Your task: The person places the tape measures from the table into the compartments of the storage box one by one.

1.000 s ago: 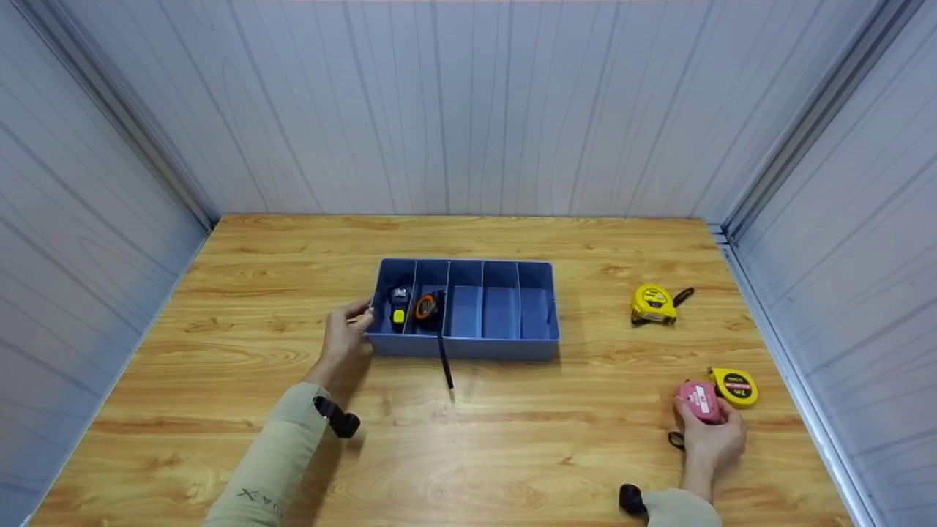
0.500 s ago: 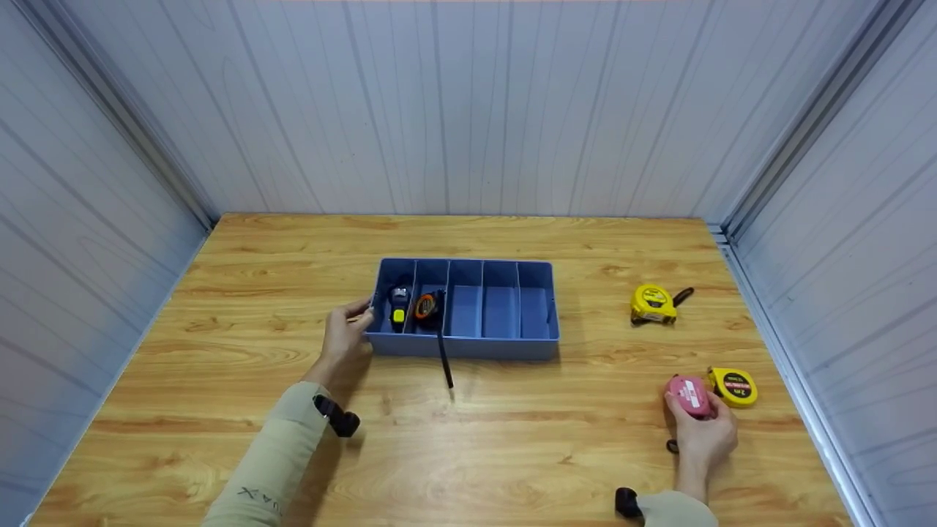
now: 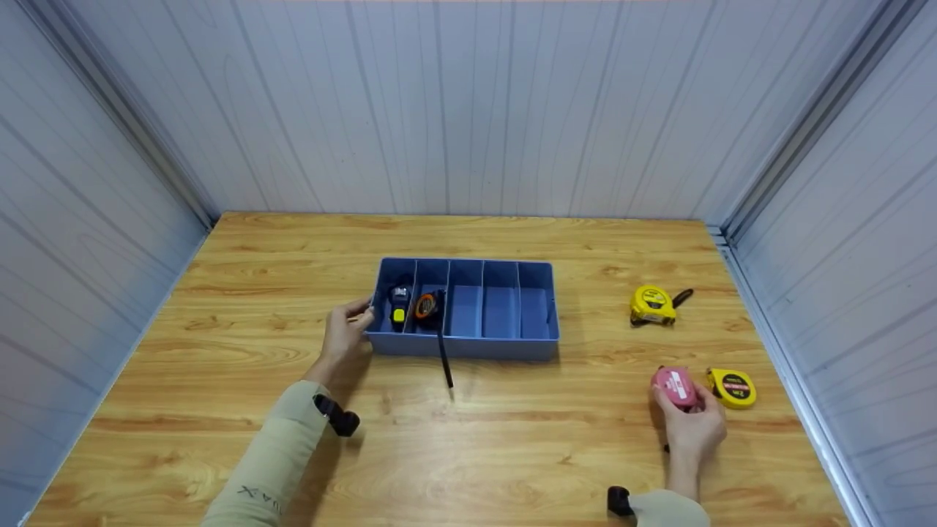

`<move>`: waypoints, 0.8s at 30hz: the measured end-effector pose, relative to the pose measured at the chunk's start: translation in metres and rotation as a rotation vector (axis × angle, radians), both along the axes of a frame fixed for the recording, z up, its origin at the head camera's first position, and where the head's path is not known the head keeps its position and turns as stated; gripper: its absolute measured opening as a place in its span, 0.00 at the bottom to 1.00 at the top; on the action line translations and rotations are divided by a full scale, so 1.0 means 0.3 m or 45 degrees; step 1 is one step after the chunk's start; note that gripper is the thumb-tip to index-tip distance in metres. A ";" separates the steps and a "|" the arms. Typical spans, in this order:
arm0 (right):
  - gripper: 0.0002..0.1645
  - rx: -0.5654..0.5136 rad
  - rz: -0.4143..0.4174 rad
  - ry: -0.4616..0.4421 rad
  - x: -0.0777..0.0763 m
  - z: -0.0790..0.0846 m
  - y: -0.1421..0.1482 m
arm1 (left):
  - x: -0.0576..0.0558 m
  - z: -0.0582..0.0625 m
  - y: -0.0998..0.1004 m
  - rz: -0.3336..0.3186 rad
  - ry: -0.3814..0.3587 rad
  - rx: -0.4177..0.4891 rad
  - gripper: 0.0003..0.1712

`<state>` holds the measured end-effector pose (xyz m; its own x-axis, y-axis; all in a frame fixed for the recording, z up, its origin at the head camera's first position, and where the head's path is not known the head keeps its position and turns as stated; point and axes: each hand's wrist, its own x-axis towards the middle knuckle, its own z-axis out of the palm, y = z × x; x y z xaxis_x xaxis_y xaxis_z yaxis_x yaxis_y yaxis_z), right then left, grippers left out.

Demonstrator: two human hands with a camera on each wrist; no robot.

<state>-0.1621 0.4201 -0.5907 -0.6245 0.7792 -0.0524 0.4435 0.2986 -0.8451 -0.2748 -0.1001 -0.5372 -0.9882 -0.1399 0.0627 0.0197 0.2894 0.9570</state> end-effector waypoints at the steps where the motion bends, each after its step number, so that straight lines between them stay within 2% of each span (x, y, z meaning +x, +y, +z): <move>1: 0.48 -0.002 0.003 0.001 -0.006 -0.011 0.005 | 0.000 0.000 0.000 0.004 -0.003 0.007 0.18; 7: 0.50 -0.019 0.072 -0.015 -0.031 -0.038 0.005 | -0.001 0.001 0.000 0.010 0.022 -0.021 0.19; 11: 0.49 -0.013 0.101 0.030 -0.046 -0.058 -0.007 | -0.001 0.001 0.000 0.016 0.019 -0.029 0.19; 24: 0.44 0.150 0.195 0.120 -0.077 -0.068 -0.059 | -0.003 -0.002 0.000 0.011 0.001 0.006 0.19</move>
